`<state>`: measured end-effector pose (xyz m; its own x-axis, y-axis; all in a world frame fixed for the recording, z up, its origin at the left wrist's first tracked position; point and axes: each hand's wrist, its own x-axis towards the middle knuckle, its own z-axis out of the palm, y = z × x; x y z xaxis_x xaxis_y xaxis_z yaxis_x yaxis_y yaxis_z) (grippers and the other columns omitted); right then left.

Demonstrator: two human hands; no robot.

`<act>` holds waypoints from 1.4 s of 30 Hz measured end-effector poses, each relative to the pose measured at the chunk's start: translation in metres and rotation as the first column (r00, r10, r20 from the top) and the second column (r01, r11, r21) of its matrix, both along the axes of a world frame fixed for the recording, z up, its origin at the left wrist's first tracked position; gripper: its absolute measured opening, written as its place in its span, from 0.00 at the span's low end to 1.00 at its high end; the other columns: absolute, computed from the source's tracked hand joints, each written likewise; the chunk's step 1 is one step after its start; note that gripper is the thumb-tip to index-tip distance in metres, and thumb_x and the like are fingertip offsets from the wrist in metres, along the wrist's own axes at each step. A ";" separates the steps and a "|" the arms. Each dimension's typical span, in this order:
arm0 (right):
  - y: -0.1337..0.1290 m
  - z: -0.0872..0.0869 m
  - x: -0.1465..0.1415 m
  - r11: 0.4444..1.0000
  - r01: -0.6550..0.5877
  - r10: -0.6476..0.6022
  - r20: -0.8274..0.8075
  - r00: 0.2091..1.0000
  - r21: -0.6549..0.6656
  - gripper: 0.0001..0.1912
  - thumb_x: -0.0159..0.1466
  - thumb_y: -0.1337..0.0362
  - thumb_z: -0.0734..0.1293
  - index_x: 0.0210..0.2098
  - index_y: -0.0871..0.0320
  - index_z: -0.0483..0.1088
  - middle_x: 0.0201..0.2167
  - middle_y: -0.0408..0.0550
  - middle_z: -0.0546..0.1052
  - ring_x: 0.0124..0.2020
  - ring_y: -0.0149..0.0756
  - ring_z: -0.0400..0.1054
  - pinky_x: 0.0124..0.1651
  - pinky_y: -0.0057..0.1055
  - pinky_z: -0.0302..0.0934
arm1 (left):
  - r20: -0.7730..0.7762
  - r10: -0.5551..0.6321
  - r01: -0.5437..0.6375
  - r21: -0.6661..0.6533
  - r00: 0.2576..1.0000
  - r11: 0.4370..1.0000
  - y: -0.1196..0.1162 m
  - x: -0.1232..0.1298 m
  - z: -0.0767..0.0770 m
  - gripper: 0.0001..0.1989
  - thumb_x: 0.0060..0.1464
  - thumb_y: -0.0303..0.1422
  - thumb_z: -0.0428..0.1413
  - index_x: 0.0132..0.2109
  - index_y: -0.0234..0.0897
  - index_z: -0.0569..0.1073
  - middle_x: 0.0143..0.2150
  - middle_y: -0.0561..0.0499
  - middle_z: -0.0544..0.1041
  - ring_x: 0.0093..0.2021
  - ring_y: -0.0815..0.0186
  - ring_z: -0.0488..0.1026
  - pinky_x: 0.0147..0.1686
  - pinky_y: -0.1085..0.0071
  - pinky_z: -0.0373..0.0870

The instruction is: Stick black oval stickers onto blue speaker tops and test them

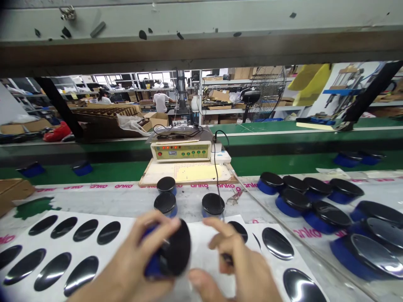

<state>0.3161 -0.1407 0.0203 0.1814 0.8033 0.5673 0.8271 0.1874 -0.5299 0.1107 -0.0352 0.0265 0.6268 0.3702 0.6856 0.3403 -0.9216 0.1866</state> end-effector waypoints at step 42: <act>0.091 -0.009 0.074 0.901 -0.061 0.118 0.107 0.987 -0.430 0.11 0.58 0.59 0.64 0.33 0.53 0.56 0.28 0.40 0.68 0.26 0.35 0.64 0.29 0.30 0.56 | -0.719 0.152 -0.510 -0.310 0.678 0.802 0.066 0.043 0.016 0.41 0.50 0.38 0.54 0.68 0.35 0.47 0.58 0.30 0.65 0.45 0.44 0.75 0.39 0.57 0.70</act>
